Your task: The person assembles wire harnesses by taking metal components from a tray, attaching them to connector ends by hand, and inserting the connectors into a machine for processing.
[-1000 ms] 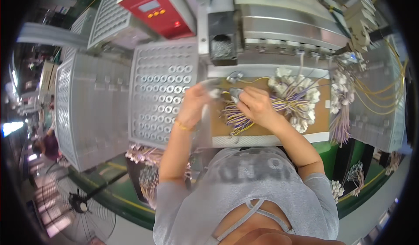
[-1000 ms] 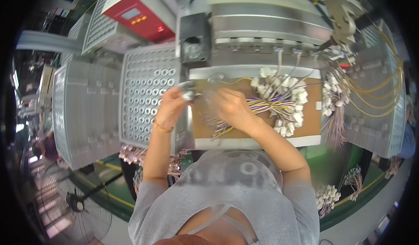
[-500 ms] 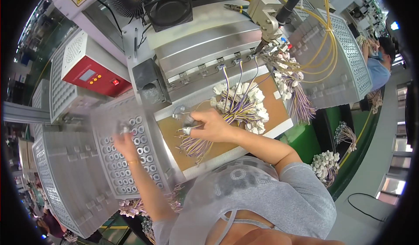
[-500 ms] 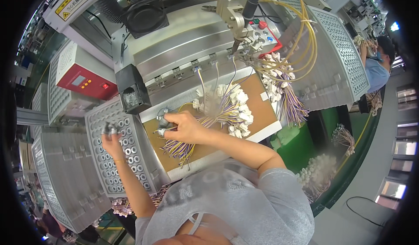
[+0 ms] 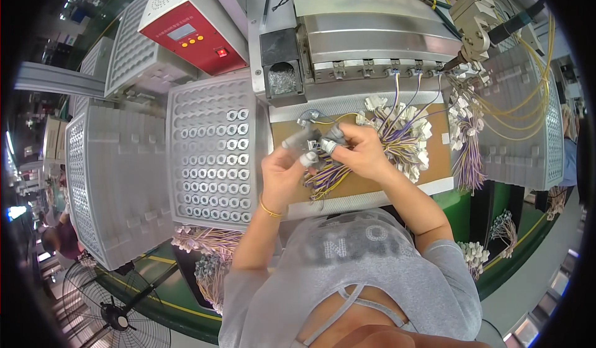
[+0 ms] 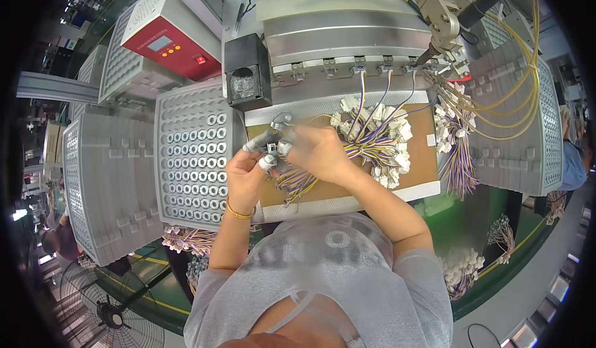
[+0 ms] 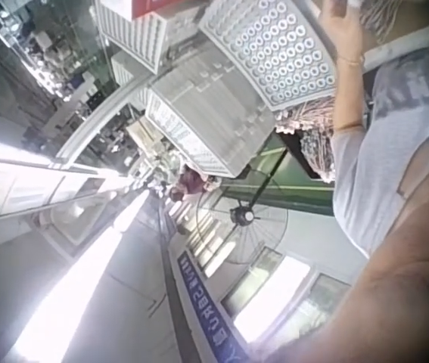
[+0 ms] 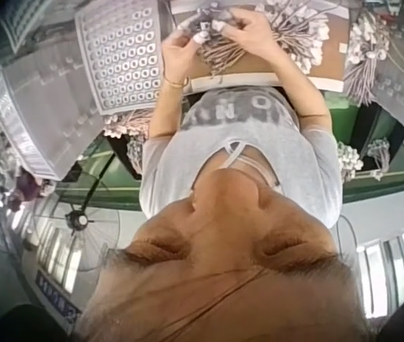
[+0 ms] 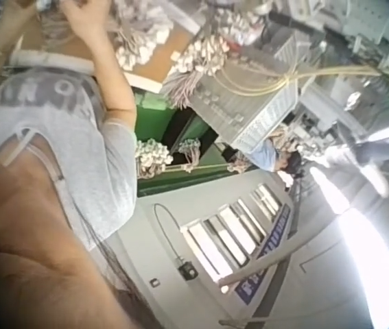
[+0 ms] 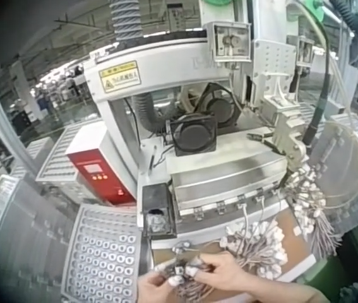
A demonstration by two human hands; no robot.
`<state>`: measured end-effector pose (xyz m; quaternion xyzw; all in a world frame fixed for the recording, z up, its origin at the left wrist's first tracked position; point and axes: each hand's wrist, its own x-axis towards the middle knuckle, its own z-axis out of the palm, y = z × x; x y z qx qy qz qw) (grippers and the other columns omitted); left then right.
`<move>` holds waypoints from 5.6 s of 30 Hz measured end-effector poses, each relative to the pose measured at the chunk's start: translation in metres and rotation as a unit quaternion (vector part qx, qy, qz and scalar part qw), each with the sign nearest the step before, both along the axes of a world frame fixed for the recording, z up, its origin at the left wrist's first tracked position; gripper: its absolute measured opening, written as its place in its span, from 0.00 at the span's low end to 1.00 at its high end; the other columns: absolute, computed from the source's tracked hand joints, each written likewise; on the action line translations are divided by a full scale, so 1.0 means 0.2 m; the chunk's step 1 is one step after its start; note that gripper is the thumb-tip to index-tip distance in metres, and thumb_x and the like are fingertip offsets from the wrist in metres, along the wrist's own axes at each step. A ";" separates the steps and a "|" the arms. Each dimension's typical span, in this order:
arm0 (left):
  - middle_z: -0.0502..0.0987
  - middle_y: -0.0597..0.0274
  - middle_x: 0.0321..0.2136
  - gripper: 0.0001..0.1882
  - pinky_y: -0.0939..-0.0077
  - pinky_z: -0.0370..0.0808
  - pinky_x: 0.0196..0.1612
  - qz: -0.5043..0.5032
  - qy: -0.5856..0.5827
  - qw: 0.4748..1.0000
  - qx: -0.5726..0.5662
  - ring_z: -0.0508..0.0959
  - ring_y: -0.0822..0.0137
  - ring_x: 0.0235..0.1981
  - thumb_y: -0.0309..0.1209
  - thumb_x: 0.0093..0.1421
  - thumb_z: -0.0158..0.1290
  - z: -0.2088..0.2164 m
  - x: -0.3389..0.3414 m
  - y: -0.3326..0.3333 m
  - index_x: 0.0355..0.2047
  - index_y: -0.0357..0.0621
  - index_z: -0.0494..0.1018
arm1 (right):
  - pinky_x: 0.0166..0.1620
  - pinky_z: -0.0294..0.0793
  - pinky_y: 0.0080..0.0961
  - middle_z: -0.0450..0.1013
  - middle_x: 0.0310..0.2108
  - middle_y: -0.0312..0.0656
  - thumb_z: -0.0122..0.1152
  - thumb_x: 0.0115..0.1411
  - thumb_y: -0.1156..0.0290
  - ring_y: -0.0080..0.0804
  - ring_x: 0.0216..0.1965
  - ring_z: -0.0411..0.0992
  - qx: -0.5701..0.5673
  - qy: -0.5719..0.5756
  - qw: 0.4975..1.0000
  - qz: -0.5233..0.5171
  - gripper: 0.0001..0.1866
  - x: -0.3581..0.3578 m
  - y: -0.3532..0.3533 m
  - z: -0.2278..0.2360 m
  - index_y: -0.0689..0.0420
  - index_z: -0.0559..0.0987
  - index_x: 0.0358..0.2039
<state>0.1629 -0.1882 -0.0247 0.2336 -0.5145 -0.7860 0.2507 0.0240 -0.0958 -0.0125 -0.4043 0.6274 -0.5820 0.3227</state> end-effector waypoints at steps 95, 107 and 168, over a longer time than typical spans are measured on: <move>0.74 0.60 0.36 0.17 0.75 0.73 0.33 0.184 -0.085 0.977 -0.072 0.74 0.70 0.34 0.22 0.49 0.52 -0.18 0.13 -0.43 0.42 0.38 0.69 | 0.22 0.64 0.14 0.68 0.18 0.33 0.56 0.49 0.76 0.14 0.20 0.65 0.090 0.061 0.994 0.025 0.05 -0.06 0.08 -0.08 0.62 0.74 0.27; 0.73 0.59 0.39 0.20 0.87 0.72 0.25 -0.036 0.006 0.999 0.038 0.73 0.75 0.32 0.21 0.52 0.51 -0.05 -0.03 0.02 0.46 0.34 0.65 | 0.20 0.60 0.12 0.62 0.15 0.28 0.55 0.45 0.78 0.10 0.19 0.59 0.024 0.004 0.999 0.036 0.03 -0.06 0.05 -0.03 0.63 0.70 0.21; 0.76 0.60 0.29 0.13 0.77 0.70 0.35 0.038 -0.199 0.940 -0.273 0.75 0.70 0.30 0.32 0.49 0.55 0.04 0.05 0.14 0.34 0.41 0.74 | 0.28 0.66 0.40 0.68 0.21 0.52 0.50 0.48 0.75 0.48 0.26 0.68 0.066 0.496 0.769 -0.398 0.08 -1.32 0.72 -0.14 0.65 0.69 0.29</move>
